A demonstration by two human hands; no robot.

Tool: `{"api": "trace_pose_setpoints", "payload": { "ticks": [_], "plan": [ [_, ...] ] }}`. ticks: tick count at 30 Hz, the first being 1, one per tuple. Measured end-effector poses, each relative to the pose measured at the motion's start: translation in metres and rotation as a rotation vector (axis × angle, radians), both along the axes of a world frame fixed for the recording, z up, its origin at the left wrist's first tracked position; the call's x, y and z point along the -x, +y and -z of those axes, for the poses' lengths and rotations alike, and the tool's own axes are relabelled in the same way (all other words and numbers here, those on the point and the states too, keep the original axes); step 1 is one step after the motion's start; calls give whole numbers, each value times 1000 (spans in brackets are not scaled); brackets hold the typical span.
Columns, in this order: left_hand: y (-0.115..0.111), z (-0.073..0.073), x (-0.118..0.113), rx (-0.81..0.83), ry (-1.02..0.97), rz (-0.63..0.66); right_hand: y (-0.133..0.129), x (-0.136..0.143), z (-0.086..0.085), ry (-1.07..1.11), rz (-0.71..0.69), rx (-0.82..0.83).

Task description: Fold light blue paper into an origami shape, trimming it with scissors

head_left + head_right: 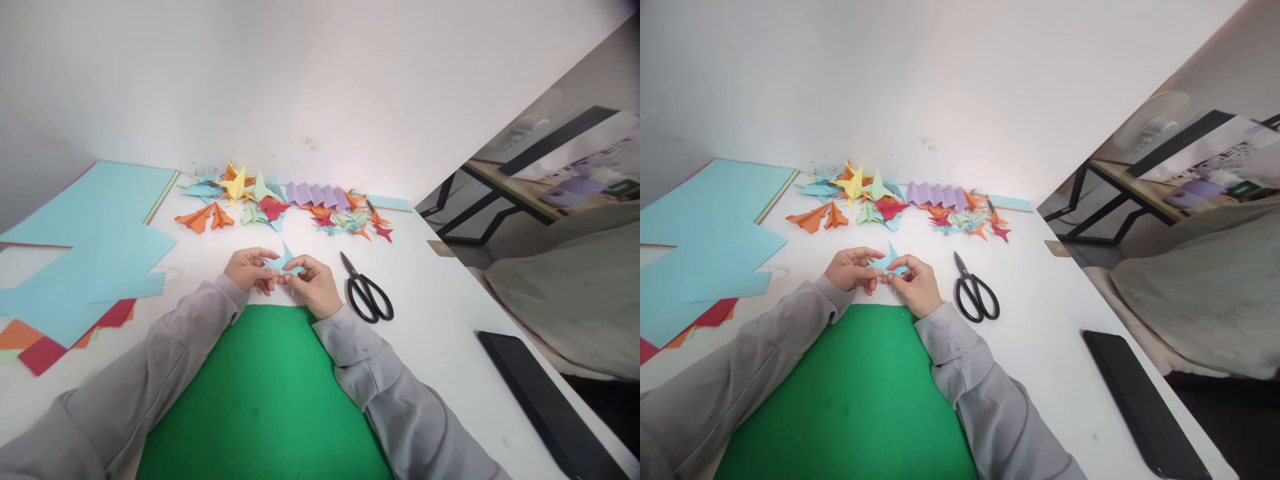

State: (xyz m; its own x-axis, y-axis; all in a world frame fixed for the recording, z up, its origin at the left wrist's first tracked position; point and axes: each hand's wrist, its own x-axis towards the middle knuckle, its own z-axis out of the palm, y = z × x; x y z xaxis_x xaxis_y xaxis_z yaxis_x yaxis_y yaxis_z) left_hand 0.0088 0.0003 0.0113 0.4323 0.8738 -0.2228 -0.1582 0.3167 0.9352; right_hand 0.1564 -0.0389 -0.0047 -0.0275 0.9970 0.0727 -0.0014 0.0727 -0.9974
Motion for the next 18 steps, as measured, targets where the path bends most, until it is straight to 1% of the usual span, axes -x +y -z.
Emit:
{"api": "trace_pose_setpoints", "payload": {
  "ticks": [6, 10, 18],
  "plan": [
    [2, -2, 2, 38, -10, -30, 1, 0, 0, 93, -28, 30],
    [1, -4, 2, 48, -31, -35, 1, -2, 0, 131, -49, 17],
    [0, -1, 2, 16, -13, -5, 0, 0, 0, 35, 15, 26]
  ]
}}
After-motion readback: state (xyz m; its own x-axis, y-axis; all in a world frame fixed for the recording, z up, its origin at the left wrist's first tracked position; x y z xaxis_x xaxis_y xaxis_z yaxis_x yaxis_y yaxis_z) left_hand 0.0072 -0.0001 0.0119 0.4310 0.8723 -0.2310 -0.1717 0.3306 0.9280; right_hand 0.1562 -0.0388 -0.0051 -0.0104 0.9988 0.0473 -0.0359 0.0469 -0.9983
